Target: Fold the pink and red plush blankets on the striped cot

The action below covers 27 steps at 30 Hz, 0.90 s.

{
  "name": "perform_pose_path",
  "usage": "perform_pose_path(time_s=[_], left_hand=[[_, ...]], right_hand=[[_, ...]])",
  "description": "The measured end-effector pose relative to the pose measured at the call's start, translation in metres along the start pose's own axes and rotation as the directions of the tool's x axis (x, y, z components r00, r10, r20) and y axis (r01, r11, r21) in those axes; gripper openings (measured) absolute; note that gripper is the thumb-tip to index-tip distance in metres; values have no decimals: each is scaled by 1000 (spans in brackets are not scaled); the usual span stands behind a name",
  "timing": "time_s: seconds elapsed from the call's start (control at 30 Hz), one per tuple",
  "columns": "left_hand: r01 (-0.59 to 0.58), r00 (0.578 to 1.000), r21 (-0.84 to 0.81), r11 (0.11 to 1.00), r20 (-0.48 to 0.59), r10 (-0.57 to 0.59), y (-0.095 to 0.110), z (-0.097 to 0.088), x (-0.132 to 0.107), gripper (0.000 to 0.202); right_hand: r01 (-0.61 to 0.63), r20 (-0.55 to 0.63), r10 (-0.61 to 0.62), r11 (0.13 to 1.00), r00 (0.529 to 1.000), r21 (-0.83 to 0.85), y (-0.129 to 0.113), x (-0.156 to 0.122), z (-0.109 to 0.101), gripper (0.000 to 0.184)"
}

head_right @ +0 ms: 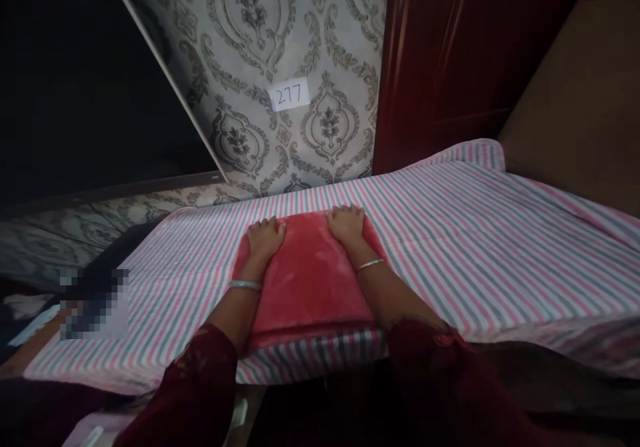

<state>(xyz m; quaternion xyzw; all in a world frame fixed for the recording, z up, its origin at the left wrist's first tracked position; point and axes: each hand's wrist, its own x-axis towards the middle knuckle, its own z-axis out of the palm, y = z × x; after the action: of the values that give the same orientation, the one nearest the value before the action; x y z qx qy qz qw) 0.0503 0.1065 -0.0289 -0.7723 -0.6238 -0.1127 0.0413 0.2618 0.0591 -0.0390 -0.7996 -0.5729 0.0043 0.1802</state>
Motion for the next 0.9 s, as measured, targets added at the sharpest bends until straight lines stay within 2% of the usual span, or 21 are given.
perform_pose_path(time_s=[0.13, 0.23, 0.33, 0.43, 0.5, 0.6, 0.8, 0.9], left_hand=[[-6, 999, -67, 998, 43, 9, 5, -27, -7, 64], [-158, 987, -37, 987, 6, 159, 12, -42, -37, 64], [-259, 965, 6, 966, 46, 258, 16, -35, -76, 65], [-227, 965, 22, 974, 141, 221, 16, -14, -100, 65], [-209, 967, 27, 978, 158, 202, 16, -5, -104, 65], [-209, 965, 20, 978, 167, 203, 16, -2, -103, 66], [-203, 963, -7, 979, 179, 201, 17, -11, -100, 66], [-215, 952, -61, 975, 209, 223, 14, -21, -104, 67]], right_hand=[[94, -6, -94, 996, 996, 9, -15, -17, -23, 54], [258, -4, -258, 966, 966, 6, -23, -44, -29, 53], [345, 64, -345, 939, 936, 5, -23, -72, -18, 54], [333, 119, -329, 943, 937, -16, -20, -88, -2, 54], [315, 115, -310, 949, 944, -31, -19, -91, 5, 54], [313, 108, -307, 949, 946, -38, -19, -91, 7, 54], [314, 156, -309, 949, 938, -7, -19, -88, -2, 56], [330, 181, -326, 944, 928, 8, -5, -96, -7, 56]])
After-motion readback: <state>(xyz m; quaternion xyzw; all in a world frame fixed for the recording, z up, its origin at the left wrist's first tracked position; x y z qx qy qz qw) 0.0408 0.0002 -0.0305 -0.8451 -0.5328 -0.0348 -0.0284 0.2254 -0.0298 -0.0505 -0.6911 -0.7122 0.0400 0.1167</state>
